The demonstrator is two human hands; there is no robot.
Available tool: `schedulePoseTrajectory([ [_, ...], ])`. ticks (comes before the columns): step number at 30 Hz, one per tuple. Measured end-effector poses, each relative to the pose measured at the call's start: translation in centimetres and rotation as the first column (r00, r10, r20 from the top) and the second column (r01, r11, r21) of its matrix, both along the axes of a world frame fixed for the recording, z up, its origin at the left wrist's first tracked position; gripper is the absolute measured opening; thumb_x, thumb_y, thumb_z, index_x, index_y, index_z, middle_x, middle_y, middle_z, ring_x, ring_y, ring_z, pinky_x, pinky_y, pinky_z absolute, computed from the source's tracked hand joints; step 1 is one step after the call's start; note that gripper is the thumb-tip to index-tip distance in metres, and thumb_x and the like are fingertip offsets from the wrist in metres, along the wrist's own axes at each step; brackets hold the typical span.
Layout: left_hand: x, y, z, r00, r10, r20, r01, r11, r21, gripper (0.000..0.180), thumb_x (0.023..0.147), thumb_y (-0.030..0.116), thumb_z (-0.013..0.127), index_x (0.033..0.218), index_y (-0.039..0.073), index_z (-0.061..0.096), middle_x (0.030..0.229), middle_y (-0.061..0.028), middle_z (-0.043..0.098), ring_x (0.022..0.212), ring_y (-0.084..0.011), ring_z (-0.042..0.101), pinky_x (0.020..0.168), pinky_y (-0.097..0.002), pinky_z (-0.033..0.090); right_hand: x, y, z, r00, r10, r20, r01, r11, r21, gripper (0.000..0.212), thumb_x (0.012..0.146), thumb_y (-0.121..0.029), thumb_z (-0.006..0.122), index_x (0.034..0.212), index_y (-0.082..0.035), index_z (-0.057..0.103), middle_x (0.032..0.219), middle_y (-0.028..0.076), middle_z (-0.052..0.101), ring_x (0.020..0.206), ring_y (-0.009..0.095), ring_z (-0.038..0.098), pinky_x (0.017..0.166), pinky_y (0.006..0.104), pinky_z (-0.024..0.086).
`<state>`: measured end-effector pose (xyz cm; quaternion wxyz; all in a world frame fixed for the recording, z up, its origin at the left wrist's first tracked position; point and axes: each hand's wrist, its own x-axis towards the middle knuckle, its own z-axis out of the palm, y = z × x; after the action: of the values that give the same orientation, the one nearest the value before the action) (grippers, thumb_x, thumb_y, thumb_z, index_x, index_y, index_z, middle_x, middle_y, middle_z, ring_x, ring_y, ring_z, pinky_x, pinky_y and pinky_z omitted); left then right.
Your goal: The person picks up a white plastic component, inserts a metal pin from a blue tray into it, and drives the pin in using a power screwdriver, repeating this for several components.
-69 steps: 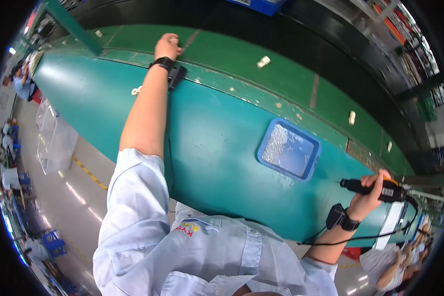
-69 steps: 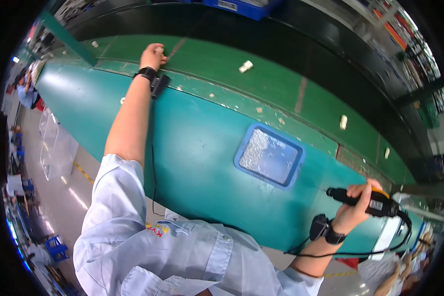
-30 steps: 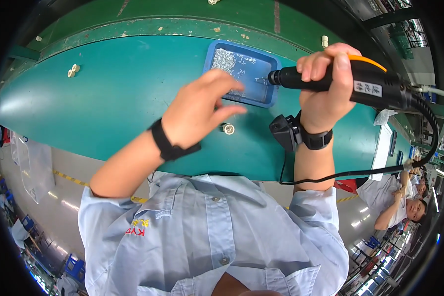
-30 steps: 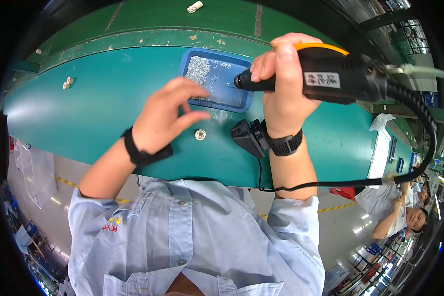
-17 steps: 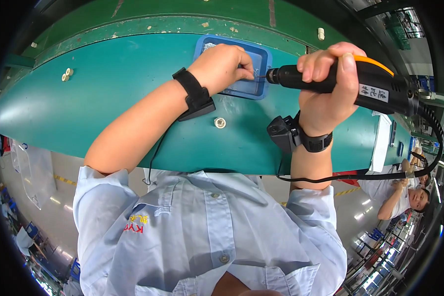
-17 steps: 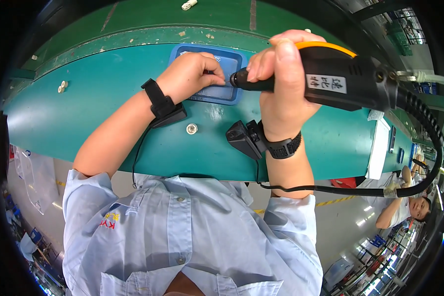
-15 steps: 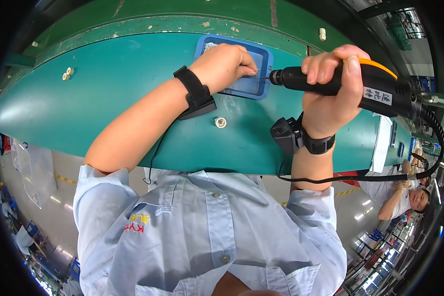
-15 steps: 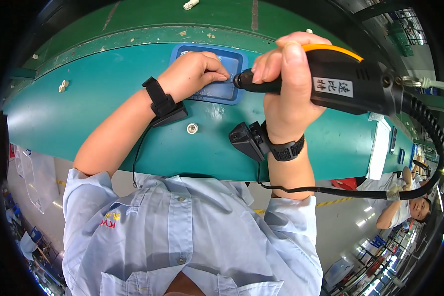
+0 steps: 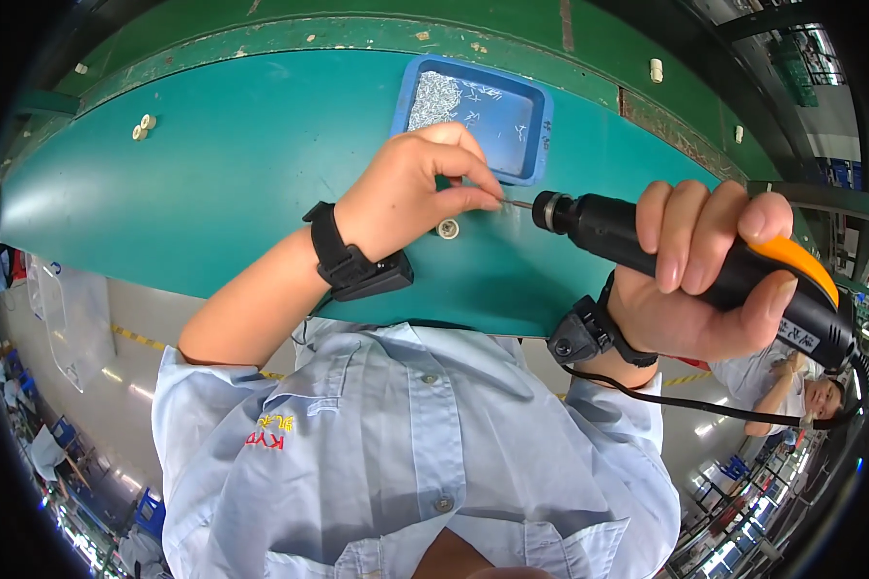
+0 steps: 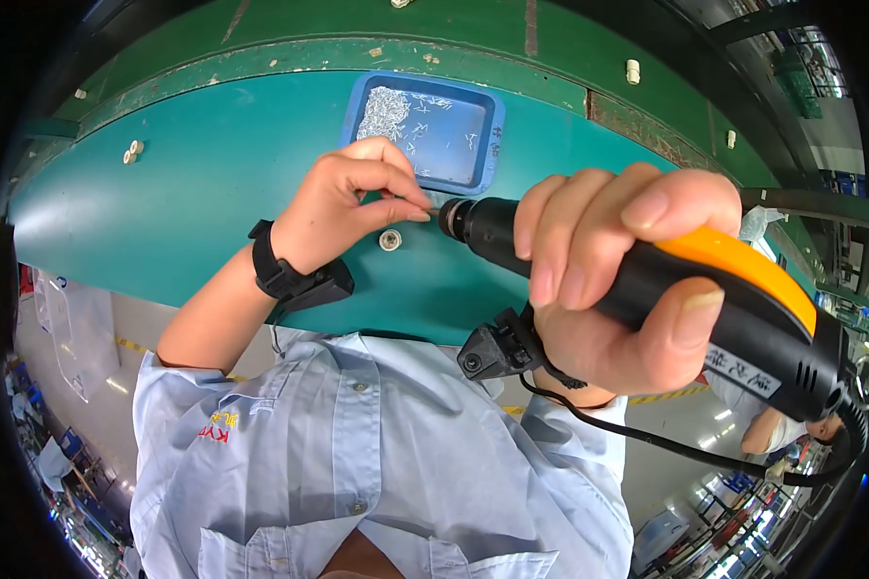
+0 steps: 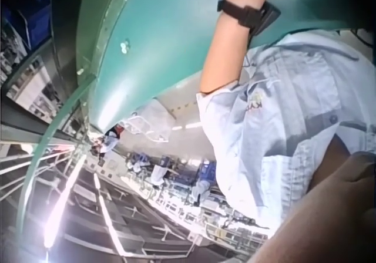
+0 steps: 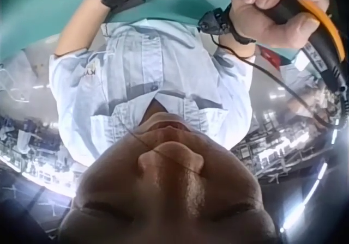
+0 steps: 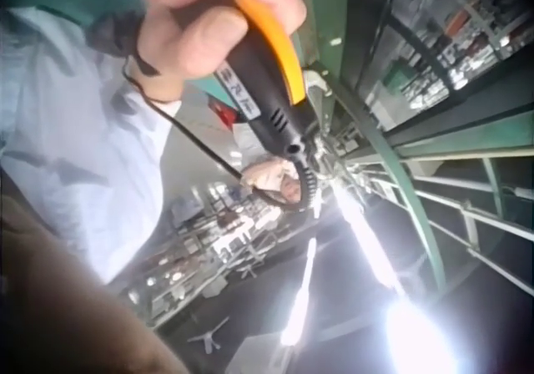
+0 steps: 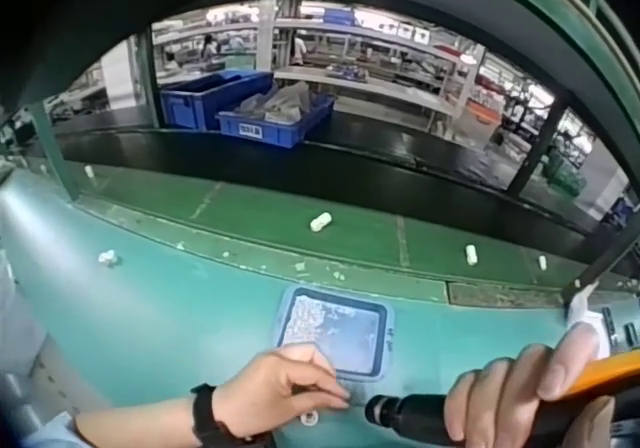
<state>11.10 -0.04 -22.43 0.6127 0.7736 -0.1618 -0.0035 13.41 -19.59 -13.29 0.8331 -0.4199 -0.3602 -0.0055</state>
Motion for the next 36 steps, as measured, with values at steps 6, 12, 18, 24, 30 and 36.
schedulePoseTrajectory([
  [6, -1.5, 0.0, 0.1, 0.998, 0.064, 0.011, -0.064, 0.998, 0.0, 0.009, 0.067, 0.004, 0.071, 0.075, 0.007, 0.068, 0.076, -0.0028, 0.057, 0.074, -0.0193, 0.054, 0.067, -0.0289, 0.043, -0.7, 1.0, -0.1, 0.998, 0.045, 0.034, -0.043, 0.997, -0.058, 0.037, 0.088, -0.039, 0.05, 0.101, -0.005, 0.045, 0.061, 0.0, 0.046, 0.051, 0.011, 0.045, 0.052, 0.0274, 0.037],
  [12, -2.5, 0.3, 0.4, 0.977, 0.14, 0.164, -0.173, 0.963, 0.209, 0.01, 0.065, 0.009, 0.072, 0.072, 0.008, 0.065, 0.077, -0.0029, 0.056, 0.077, -0.0225, 0.052, 0.07, -0.0318, 0.042, -1.1, 2.2, 0.0, 0.998, 0.04, 0.051, -0.034, 0.992, -0.125, 0.035, 0.087, -0.036, 0.048, 0.101, -0.004, 0.046, 0.06, -0.001, 0.044, 0.049, 0.008, 0.042, 0.05, 0.0252, 0.034],
  [18, -3.5, 0.1, -0.5, 0.961, 0.194, 0.199, -0.232, 0.954, 0.19, 0.027, 0.065, 0.007, 0.074, 0.091, 0.007, 0.067, 0.085, -0.0027, 0.059, 0.08, -0.0191, 0.054, 0.075, -0.0313, 0.044, -2.0, 2.7, -0.1, 0.984, -0.12, -0.132, 0.078, 0.954, -0.289, 0.039, 0.082, -0.036, 0.062, 0.094, -0.003, 0.044, 0.056, 0.003, 0.046, 0.045, 0.015, 0.046, 0.05, 0.0316, 0.042],
  [24, -4.1, 0.2, -3.6, 0.985, 0.048, -0.169, -0.03, 0.994, 0.104, 0.03, 0.068, 0.006, 0.075, 0.096, 0.005, 0.065, 0.087, -0.0064, 0.06, 0.072, -0.0137, 0.058, 0.063, -0.0248, 0.048, -2.0, 3.4, -1.1, 0.98, -0.105, -0.168, 0.046, 0.945, -0.325, 0.037, 0.082, -0.034, 0.062, 0.093, -0.004, 0.044, 0.055, 0.003, 0.047, 0.046, 0.015, 0.047, 0.05, 0.0307, 0.043],
  [30, -3.9, -0.1, -3.8, 0.959, 0.073, -0.274, -0.065, 0.997, 0.037, 0.026, 0.069, 0.005, 0.075, 0.093, 0.002, 0.065, 0.081, -0.006, 0.06, 0.063, -0.0099, 0.056, 0.058, -0.0231, 0.048, -2.2, 3.8, -2.2, 0.979, -0.04, -0.198, -0.03, 0.942, -0.335, 0.03, 0.084, -0.024, 0.062, 0.094, -0.003, 0.042, 0.063, 0.006, 0.049, 0.054, 0.014, 0.049, 0.053, 0.0289, 0.045],
  [36, -3.8, -0.3, -4.0, 0.954, 0.077, -0.291, -0.087, 0.996, -0.02, 0.024, 0.07, 0.01, 0.073, 0.091, 0.003, 0.066, 0.077, -0.0088, 0.059, 0.064, -0.0165, 0.058, 0.059, -0.0275, 0.047, -2.3, 4.9, -3.0, 0.988, -0.139, -0.065, 0.097, 0.894, -0.437, 0.027, 0.086, -0.03, 0.052, 0.093, -0.005, 0.043, 0.055, 0.001, 0.042, 0.044, 0.012, 0.041, 0.046, 0.0285, 0.035],
])
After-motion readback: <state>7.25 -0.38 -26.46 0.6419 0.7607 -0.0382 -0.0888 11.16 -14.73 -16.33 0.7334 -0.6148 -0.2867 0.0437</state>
